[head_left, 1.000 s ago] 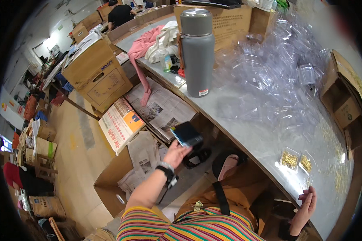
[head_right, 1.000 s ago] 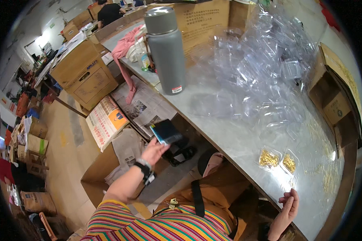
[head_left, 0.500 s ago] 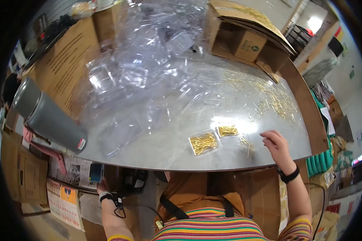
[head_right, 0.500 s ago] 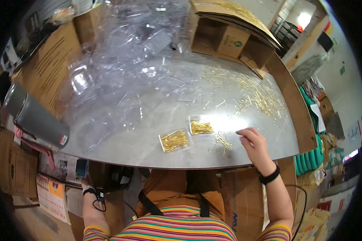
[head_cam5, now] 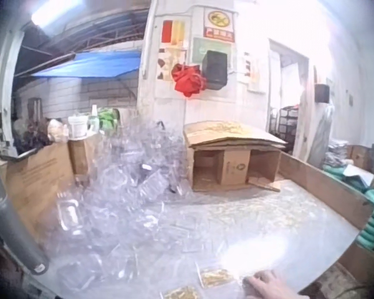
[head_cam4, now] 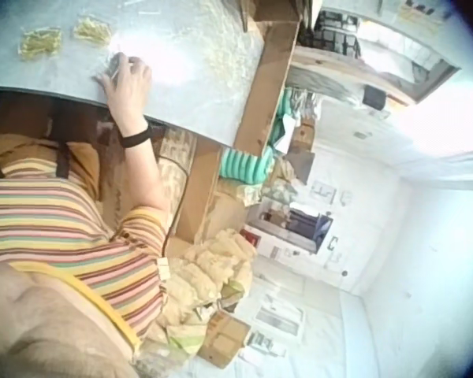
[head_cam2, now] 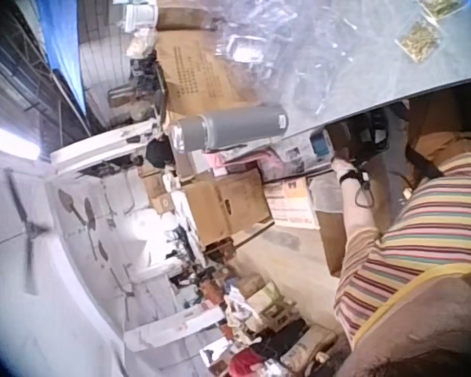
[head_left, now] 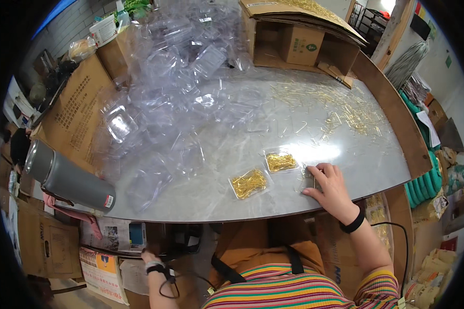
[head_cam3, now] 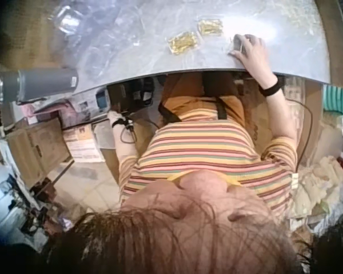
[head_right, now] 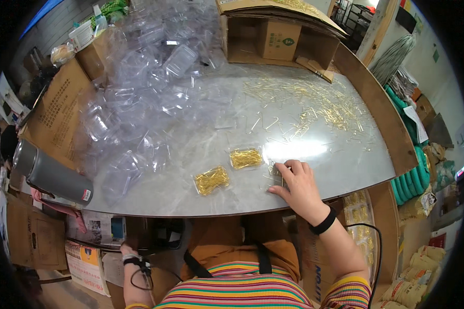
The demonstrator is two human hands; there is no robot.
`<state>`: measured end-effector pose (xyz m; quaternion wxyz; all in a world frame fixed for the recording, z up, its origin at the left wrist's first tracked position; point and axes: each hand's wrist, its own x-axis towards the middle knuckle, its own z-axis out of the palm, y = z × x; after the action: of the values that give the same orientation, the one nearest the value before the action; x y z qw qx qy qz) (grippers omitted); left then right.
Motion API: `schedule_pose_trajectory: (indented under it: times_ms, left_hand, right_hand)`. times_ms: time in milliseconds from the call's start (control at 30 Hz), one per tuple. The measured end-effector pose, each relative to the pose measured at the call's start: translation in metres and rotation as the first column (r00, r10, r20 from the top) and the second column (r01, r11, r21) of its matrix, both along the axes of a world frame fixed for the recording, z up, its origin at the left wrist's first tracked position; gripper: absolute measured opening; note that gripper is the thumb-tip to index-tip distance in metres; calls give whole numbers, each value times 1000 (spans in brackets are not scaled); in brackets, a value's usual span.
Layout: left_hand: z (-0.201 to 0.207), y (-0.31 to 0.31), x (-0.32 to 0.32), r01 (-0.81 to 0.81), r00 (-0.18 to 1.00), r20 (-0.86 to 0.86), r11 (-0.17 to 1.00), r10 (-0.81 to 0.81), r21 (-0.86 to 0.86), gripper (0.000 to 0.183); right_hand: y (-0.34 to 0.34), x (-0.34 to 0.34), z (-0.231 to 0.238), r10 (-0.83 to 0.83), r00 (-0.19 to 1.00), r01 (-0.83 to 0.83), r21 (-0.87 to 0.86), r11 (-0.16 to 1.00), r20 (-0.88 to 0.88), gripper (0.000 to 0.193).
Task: Sorting, weighing, and bagging small gold-colored metal pins or components on a workbench.
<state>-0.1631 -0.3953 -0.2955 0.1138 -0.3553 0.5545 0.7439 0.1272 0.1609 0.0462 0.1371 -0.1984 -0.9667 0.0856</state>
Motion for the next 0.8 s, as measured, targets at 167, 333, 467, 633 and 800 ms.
schedule_pose_trajectory:
  times_ms: [167,333,467,633,800]
  left_hand:
    - [142,122,107,543,687,-424,805,-590,-239,27]
    - [271,244,154,201,-187,-509,475,-840,-857,25]
    - [312,316,164,48,-424,-425,449,-800,-892,34]
    - [325,361,177,38,-410,-288,300,-865,-953,34]
    - [322,384,180,71,-330,-269,260,-905,-963,30]
  right_hand:
    - [-7,3,-16,69,979,-75,-28,997,-191,35]
    - [-4,4,-23,108,949,-136,-76,988,-295,32]
    - [12,17,-14,152,936,-221,-196,955,-318,41]
    - [24,30,-4,248,957,-266,-117,957,-148,50]
    - [0,12,-19,107,952,-137,-88,987,-286,37]
